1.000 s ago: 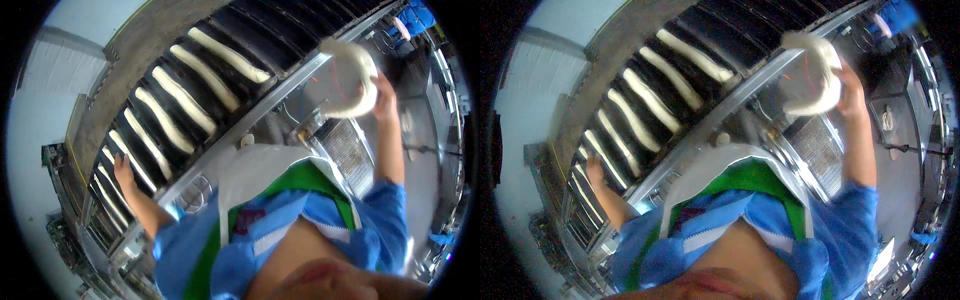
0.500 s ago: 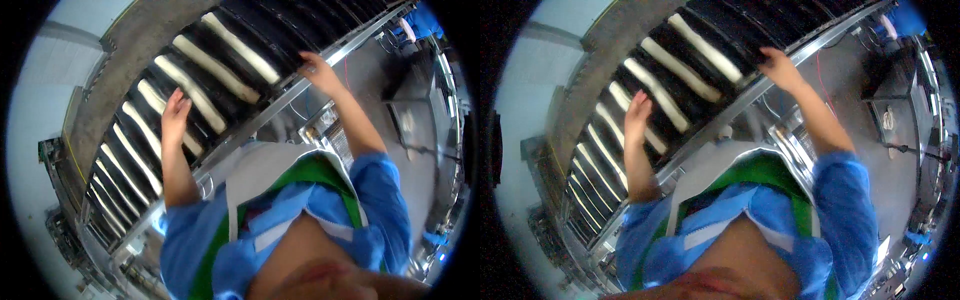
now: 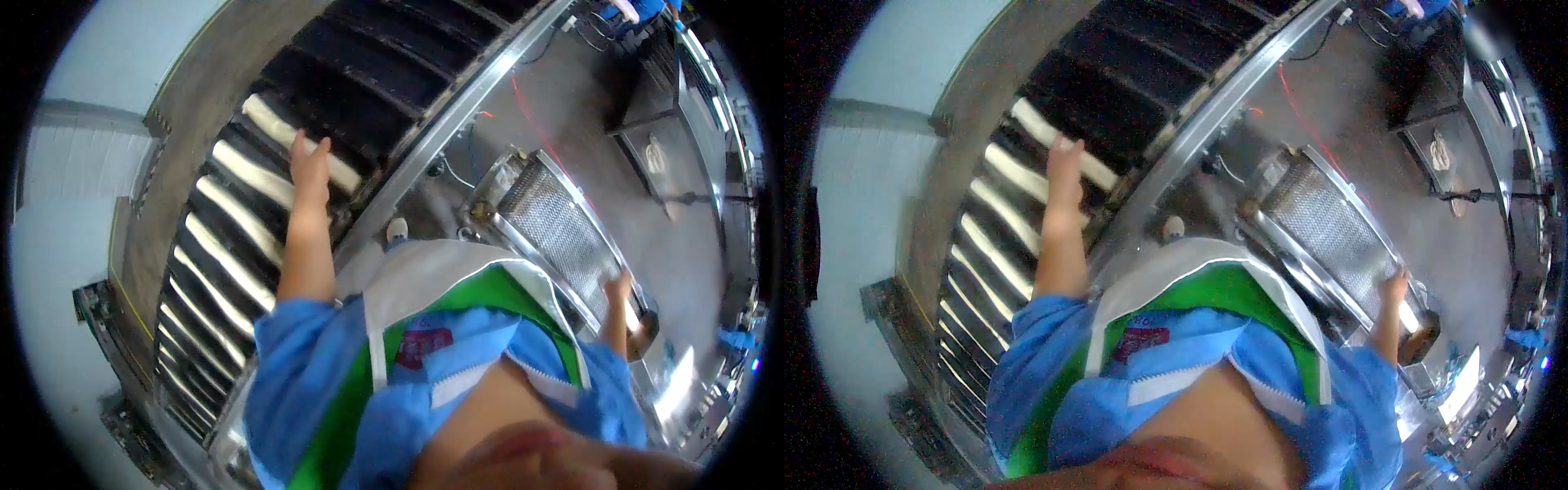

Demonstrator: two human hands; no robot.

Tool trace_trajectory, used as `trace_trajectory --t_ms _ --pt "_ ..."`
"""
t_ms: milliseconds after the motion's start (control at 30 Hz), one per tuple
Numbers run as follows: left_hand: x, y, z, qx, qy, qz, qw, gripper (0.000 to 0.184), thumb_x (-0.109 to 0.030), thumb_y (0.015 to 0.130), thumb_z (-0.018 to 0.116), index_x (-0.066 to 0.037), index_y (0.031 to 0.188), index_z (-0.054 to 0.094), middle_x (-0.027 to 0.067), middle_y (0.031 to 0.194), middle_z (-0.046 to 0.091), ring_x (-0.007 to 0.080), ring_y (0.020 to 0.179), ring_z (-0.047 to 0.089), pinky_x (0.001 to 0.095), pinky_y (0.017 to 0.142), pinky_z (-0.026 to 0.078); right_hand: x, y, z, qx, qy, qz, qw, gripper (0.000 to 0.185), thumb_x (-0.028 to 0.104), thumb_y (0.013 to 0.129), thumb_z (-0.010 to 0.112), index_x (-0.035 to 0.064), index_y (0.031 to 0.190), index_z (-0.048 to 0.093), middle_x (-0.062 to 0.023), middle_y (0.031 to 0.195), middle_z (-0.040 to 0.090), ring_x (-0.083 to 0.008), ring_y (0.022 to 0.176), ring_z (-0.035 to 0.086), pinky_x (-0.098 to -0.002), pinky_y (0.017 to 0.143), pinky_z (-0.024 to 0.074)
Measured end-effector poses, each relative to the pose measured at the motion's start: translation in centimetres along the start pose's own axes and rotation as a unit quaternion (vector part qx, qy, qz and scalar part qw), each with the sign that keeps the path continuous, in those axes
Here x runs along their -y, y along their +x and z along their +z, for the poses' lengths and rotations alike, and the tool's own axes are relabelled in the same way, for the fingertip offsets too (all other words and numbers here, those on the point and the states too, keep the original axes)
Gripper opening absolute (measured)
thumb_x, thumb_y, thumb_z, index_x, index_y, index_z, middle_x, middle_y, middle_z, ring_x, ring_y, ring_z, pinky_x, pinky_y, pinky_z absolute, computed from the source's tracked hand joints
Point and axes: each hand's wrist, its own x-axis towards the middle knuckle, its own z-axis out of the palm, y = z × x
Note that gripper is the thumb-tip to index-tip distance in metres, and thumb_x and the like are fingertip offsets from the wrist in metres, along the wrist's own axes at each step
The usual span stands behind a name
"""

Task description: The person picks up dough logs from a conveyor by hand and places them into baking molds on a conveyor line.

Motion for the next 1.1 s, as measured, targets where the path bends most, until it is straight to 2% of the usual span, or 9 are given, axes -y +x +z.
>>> trace_trajectory --t_ms 167,333,400,567,667,767,833,933,1100 --pt "-2.9 -1.5 2.0 -0.054 -0.099 -0.121 0.986 0.074 -0.016 0.080 0.060 -0.002 0.137 0.016 0.0167 0.138 0.025 0.0290 0.125 0.027 0.0360 0.102 0.022 -5.2 -2.3 2.2 0.013 -0.049 -0.027 0.998 0.055 0.004 0.069 0.049 0.0055 0.124 0.039 -0.0178 0.129 0.038 -0.0370 0.112 0.041 -0.0448 0.091 0.0379" --pt "4.0 4.4 0.6 -0.025 -0.029 -0.085 0.996 0.058 -0.028 0.083 0.055 -0.001 0.130 0.033 0.0157 0.132 0.038 0.0249 0.121 0.034 0.0331 0.098 0.026 -5.2 -0.5 1.9 -0.084 -0.039 -0.071 0.993 0.026 0.013 0.072 0.052 0.0032 0.097 0.049 -0.0150 0.099 0.054 -0.0357 0.097 0.051 -0.0452 0.079 0.0435" --pt "3.0 4.0 1.6 -0.100 0.096 -0.119 0.983 0.052 -0.034 0.083 0.052 -0.001 0.122 0.047 0.0187 0.127 0.043 0.0274 0.118 0.039 0.0334 0.096 0.029 -6.0 0.9 1.9 -0.086 -0.058 -0.056 0.993 0.027 0.013 0.072 0.052 0.0035 0.097 0.049 -0.0158 0.099 0.054 -0.0351 0.096 0.051 -0.0454 0.079 0.0437" --pt "1.3 1.7 2.9 -0.145 0.149 -0.090 0.974 0.057 -0.036 0.082 0.055 0.001 0.124 0.043 0.0168 0.127 0.044 0.0260 0.117 0.041 0.0315 0.096 0.031 -4.7 4.1 -0.5 -0.040 -0.100 -0.077 0.991 0.030 0.017 0.073 0.053 0.0046 0.100 0.051 -0.0187 0.097 0.056 -0.0346 0.092 0.055 -0.0458 0.077 0.0450" --pt "1.3 1.3 2.5 -0.175 0.166 -0.082 0.967 0.060 -0.037 0.082 0.057 0.002 0.125 0.042 0.0158 0.127 0.044 0.0252 0.116 0.043 0.0305 0.096 0.032 -2.7 6.6 -4.3 0.061 -0.017 -0.086 0.994 0.034 0.029 0.069 0.060 0.0042 0.093 0.058 -0.0214 0.087 0.061 -0.0383 0.083 0.059 -0.0471 0.071 0.0470" --pt "3.1 2.1 0.7 -0.174 0.172 -0.074 0.967 0.064 -0.038 0.079 0.061 0.002 0.125 0.042 0.0165 0.127 0.045 0.0254 0.115 0.043 0.0306 0.096 0.032 -2.8 9.4 -6.9 0.100 0.172 -0.104 0.974 0.032 0.026 0.071 0.062 0.0030 0.093 0.060 -0.0137 0.077 0.062 -0.0225 0.067 0.059 -0.0352 0.059 0.0457" --pt "5.0 2.5 -1.5 -0.127 0.026 -0.072 0.989 0.068 -0.039 0.077 0.064 0.004 0.124 0.042 0.0169 0.127 0.045 0.0254 0.115 0.043 0.0309 0.096 0.032 1.6 9.2 -10.0 0.147 0.313 -0.056 0.937 0.042 0.030 0.077 0.061 -0.0038 0.101 0.057 -0.0120 0.091 0.061 -0.0207 0.084 0.056 -0.0324 0.072 0.0437" --pt "2.4 -2.5 -2.9 -0.129 0.089 -0.104 0.982 0.071 -0.041 0.076 0.065 0.007 0.124 0.041 0.0162 0.127 0.045 0.0255 0.116 0.042 0.0313 0.096 0.031 10.1 5.1 -12.6 0.155 0.509 -0.075 0.844 0.047 0.035 0.078 0.057 -0.0032 0.105 0.054 -0.0091 0.089 0.058 -0.0169 0.074 0.055 -0.0293 0.067 0.0456" --pt "5.8 -0.9 -4.5 -0.114 0.168 -0.078 0.976 0.065 -0.042 0.076 0.063 0.002 0.122 0.046 0.0224 0.133 0.034 0.0293 0.123 0.035 0.0318 0.099 0.029 28.8 5.8 -17.0 0.322 0.730 -0.191 0.572 0.044 0.019 0.080 0.054 -0.0034 0.116 0.044 -0.0115 0.091 0.055 -0.0184 0.076 0.056 -0.0267 0.066 0.0471"
